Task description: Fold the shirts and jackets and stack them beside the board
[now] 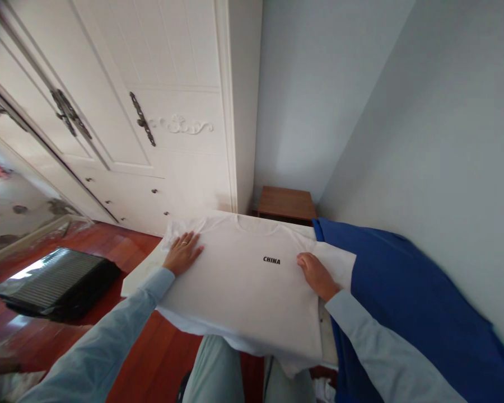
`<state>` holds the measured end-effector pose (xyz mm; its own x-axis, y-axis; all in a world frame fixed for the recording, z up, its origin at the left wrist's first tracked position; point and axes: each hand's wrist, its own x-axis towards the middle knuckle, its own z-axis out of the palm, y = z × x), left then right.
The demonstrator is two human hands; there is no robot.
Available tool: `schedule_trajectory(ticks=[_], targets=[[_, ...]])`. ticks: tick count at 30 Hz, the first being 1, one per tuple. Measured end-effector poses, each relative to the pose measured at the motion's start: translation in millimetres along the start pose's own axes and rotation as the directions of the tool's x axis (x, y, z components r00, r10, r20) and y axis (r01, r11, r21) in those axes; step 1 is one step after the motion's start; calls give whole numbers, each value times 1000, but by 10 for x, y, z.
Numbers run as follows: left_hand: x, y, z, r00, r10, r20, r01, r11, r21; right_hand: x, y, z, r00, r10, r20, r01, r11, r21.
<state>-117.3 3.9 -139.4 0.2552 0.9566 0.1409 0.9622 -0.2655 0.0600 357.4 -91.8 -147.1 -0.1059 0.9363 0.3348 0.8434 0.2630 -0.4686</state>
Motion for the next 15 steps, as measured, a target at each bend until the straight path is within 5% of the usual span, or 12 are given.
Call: schedule_trajectory(ticks=[5,10,15], targets=[[7,5,-10,1000,-2,5,2,1000,8,-198,-204,-256,993,100,-55,-92,986,139],[75,15,-162,991,-21,136,19,1000,22,-511,-276,-687,983,170,-62,-160,977,143],[94,402,-276,989,136,53,-136,991,3,-870,-40,-994,947,283,-155,-272,958,89]])
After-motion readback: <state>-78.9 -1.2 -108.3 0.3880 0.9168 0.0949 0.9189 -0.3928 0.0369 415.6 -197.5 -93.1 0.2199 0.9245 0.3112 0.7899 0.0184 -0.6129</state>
